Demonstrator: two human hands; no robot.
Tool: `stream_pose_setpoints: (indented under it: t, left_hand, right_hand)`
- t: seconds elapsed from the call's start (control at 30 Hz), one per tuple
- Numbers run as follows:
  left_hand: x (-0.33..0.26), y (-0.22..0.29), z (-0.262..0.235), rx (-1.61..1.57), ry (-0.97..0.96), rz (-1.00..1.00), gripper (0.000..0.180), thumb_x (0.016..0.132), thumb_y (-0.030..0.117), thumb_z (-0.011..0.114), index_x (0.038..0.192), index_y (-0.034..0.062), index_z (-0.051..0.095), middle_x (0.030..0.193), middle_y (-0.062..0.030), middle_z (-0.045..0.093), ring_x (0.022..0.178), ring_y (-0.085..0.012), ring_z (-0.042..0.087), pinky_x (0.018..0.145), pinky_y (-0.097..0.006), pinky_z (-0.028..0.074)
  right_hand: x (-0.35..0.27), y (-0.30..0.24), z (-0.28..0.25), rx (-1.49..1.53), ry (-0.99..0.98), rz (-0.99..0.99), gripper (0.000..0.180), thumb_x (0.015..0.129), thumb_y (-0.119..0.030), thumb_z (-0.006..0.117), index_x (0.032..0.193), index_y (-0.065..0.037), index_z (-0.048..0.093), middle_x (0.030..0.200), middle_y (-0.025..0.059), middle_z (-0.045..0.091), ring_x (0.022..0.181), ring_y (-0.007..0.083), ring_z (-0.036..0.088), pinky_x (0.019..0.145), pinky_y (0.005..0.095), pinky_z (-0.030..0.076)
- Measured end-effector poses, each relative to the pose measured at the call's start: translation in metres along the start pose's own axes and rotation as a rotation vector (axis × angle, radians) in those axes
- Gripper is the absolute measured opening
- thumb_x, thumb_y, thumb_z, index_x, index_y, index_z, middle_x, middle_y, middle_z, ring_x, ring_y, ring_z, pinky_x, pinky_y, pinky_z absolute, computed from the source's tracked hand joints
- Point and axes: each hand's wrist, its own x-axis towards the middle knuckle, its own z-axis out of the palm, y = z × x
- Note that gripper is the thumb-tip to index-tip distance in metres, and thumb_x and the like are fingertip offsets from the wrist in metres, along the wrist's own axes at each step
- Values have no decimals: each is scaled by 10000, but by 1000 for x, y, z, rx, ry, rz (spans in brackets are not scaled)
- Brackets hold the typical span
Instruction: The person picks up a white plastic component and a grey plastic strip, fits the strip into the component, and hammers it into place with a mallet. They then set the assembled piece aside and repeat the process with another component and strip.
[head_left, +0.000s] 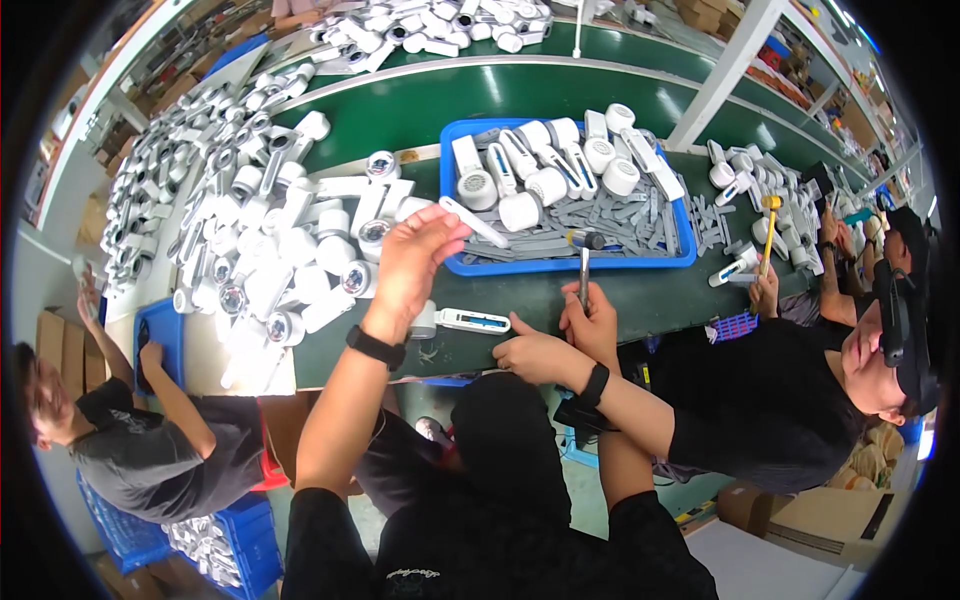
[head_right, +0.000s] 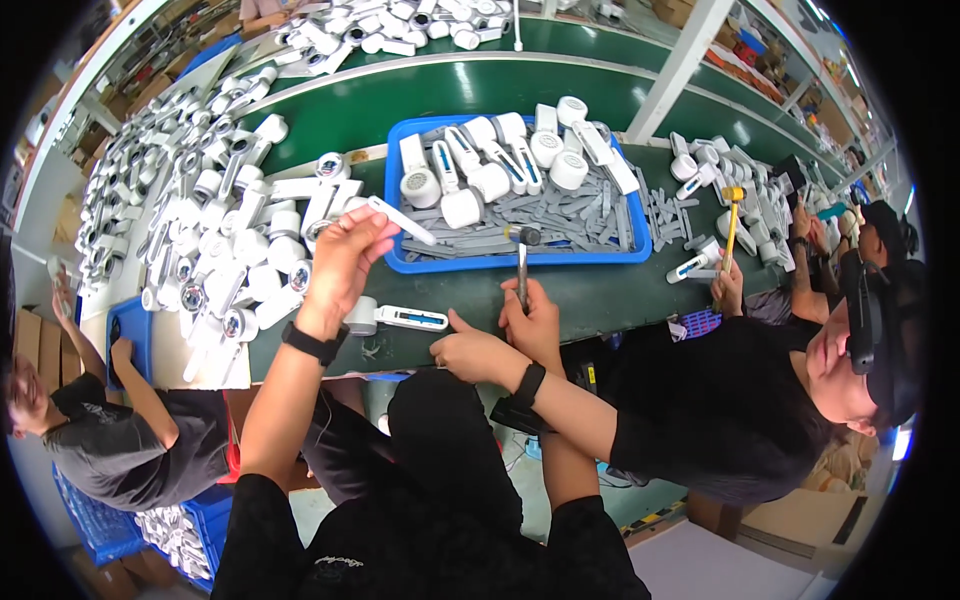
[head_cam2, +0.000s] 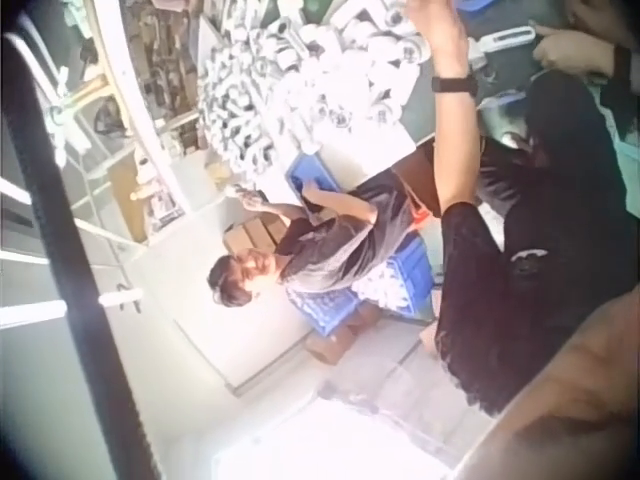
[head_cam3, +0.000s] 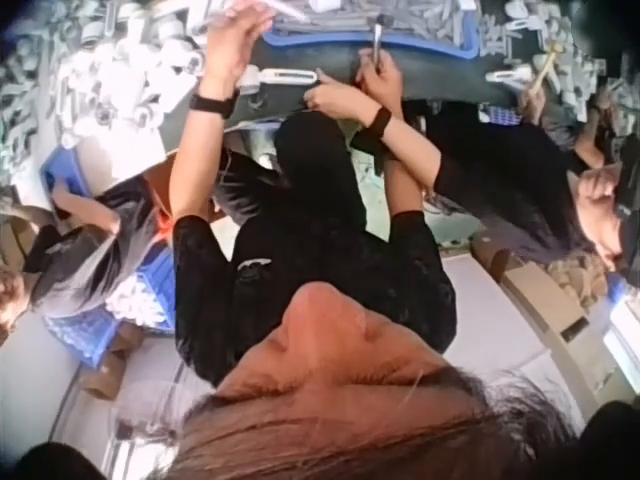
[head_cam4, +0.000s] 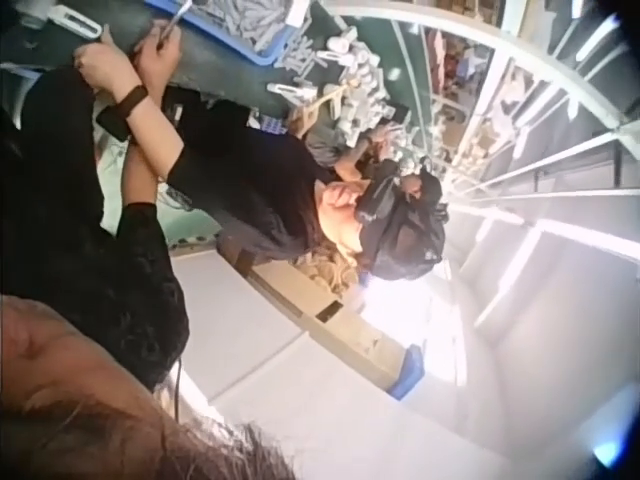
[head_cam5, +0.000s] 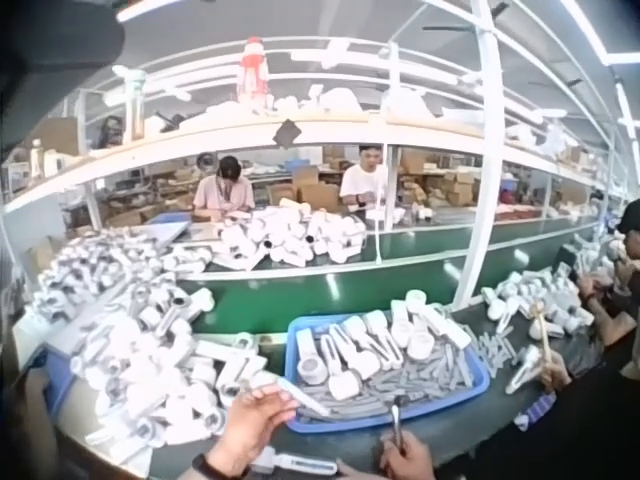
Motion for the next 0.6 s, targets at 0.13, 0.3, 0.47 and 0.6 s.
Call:
stream_pose_setpoints:
  t: [0.13,0.3,0.47,0.6]
  left_hand:
    - [-30,2,-5,-90,9,-22,221,974,70,697,1172,-2,633,1087,-111,730,988,-218,744,819,-295,617]
    - [-59,3,-20,-163,71,35,213,978,94,703,1157,7,628,1072,-109,727,977,-225,746,823,-301,607]
    - [-94,-3,-50,-307,170,98,200,968,103,725,1136,43,634,1051,-78,729,961,-230,749,809,-302,604]
    - [-123,-11,-61,-366,209,145,186,951,95,749,1101,64,644,1040,-68,735,964,-222,750,791,-296,606]
  right_hand:
    - [0,-1,0,-3,14,17,144,1049,-152,598,1156,-57,613,645,-12,580,464,27,430,427,210,312]
    - [-2,-2,2,2,0,-83,211,1059,-169,586,1226,-48,628,649,-17,576,460,23,418,418,207,308]
    - [-1,-1,0,29,-24,-106,196,1056,-157,585,1207,-48,646,644,-10,585,457,30,433,417,216,320]
    - [2,2,-1,-10,-14,-109,168,1051,-159,589,1156,-51,663,641,-5,595,462,36,444,426,225,334]
